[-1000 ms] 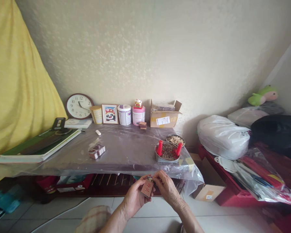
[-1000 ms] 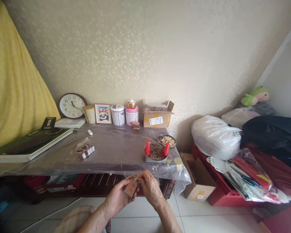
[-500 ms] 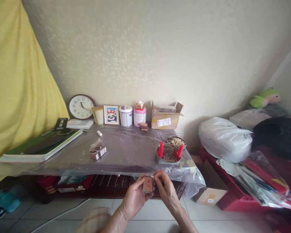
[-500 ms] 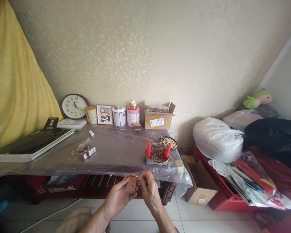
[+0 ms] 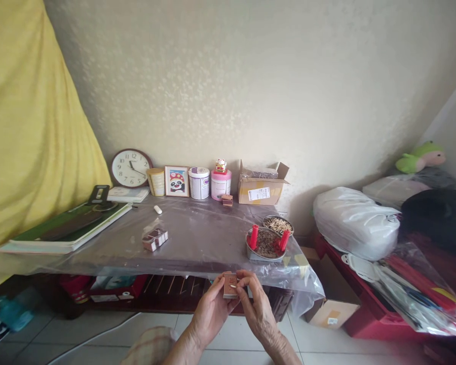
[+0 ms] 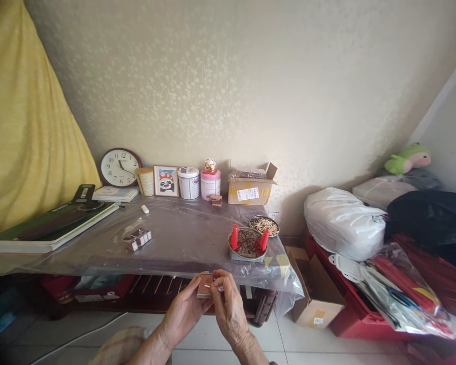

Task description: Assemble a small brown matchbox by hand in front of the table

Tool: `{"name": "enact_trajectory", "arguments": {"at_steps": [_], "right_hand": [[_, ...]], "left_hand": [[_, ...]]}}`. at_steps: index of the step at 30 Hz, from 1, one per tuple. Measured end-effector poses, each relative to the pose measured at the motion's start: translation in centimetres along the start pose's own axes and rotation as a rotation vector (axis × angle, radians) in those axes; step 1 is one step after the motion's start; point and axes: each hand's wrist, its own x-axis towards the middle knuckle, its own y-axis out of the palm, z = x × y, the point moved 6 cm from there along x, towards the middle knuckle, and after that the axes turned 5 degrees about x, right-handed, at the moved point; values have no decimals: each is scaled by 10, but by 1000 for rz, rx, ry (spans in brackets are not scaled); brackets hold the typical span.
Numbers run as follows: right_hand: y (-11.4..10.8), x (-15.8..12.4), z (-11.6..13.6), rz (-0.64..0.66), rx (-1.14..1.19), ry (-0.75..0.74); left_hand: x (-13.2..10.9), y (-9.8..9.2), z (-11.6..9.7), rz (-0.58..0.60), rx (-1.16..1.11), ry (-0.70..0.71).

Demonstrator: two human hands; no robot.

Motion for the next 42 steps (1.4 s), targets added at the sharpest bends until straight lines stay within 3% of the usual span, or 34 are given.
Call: {"name": "enact_trajectory", "arguments": {"at_steps": [12, 19, 26, 34, 38, 42], "right_hand": [[-1, 1, -11, -15, 101, 110], [3, 3, -25, 16, 224, 161], [3, 3, -27, 1, 281, 155], [-3, 3, -36, -107, 187, 156], [-17, 4, -39, -183, 28, 158], [-27, 7, -30, -180, -110, 41]], "left_hand": [[-1, 2, -7, -83, 221, 144], [-2, -1, -12, -206, 318, 190], [2, -1, -12, -149, 314, 204], [3, 4, -12, -3, 370, 163], [2, 3, -14, -27, 445, 176], [0, 4, -20, -90, 454, 186]]}}
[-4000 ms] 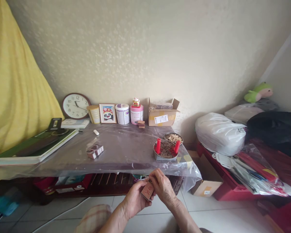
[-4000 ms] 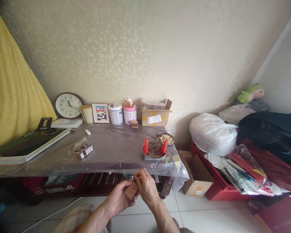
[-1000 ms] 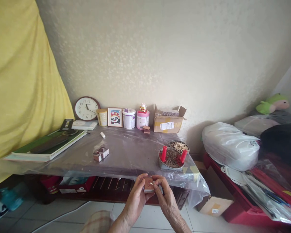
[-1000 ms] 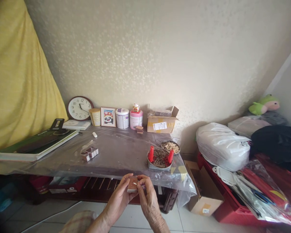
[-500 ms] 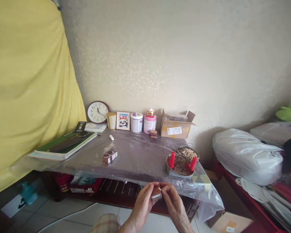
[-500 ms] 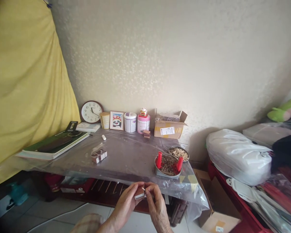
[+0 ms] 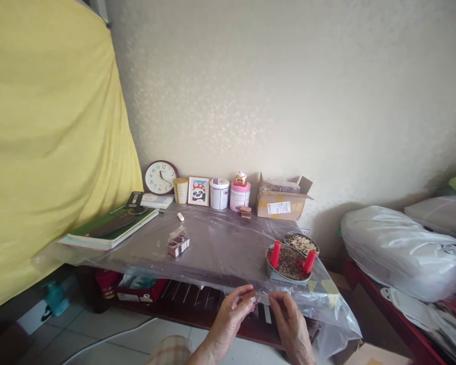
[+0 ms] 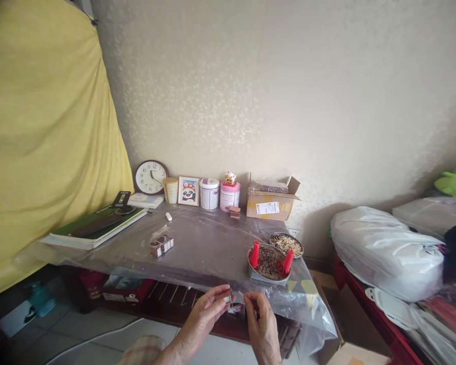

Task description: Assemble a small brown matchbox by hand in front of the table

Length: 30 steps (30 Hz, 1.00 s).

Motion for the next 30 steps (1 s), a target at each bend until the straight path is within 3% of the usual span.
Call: {"name": "enact_trajectory", "arguments": {"at_steps": [6, 12, 21, 30], "right_hand": [[7, -2, 15, 114, -88, -220], [6, -3, 26, 143, -91, -310], [-1, 1, 38, 72, -41, -325], [-2, 2, 27, 37, 29, -252]], "left_hand": [[1, -6, -4, -84, 88, 33], [2, -10, 2, -52, 171, 58], [1, -8, 2, -35, 228, 72], [1, -4, 2, -75, 192, 66]]}}
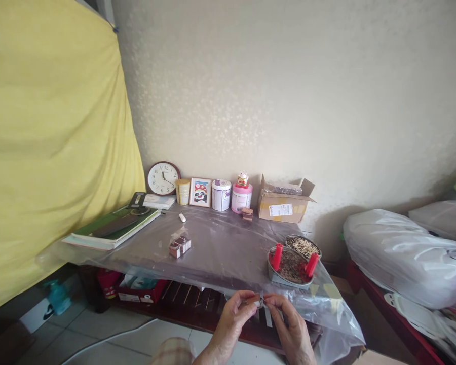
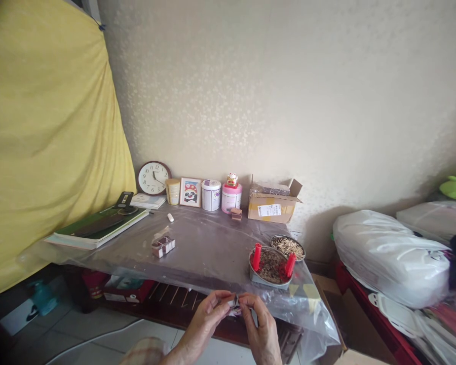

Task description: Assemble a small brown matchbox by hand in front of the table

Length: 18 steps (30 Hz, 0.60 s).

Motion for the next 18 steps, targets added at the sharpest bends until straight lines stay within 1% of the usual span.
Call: {"name": "enact_trajectory", "arguments": {"at_steps": [4, 6, 12, 18], "right_hand": [[1, -1, -4, -22, -33, 72], [1, 0, -4, -34, -40, 84], [3, 5, 2, -40, -42, 24], [3, 11, 9, -60, -18, -28]], "left_hand": [[2, 0, 4, 7, -46, -8], [2, 0, 5, -3, -88, -19], [3, 2, 2, -26, -197, -58], [5, 1, 4, -16, -219, -67]]}}
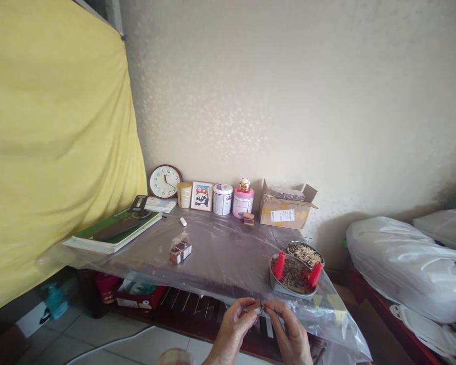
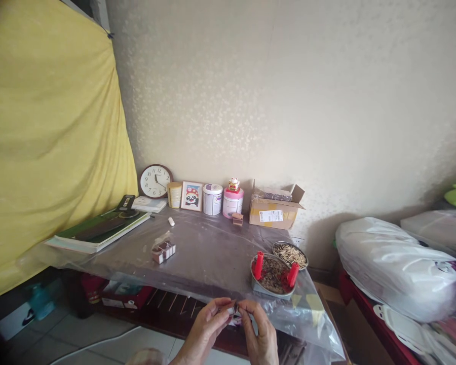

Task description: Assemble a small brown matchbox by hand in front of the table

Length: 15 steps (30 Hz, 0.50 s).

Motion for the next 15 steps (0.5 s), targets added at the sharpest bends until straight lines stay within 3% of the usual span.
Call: {"name": "enact_trajectory", "arguments": {"at_steps": [15], "right_hand": [[-2, 4, 2, -4, -27, -18]], "left_hand": [[-2, 1, -2, -28, -31, -24]]}}
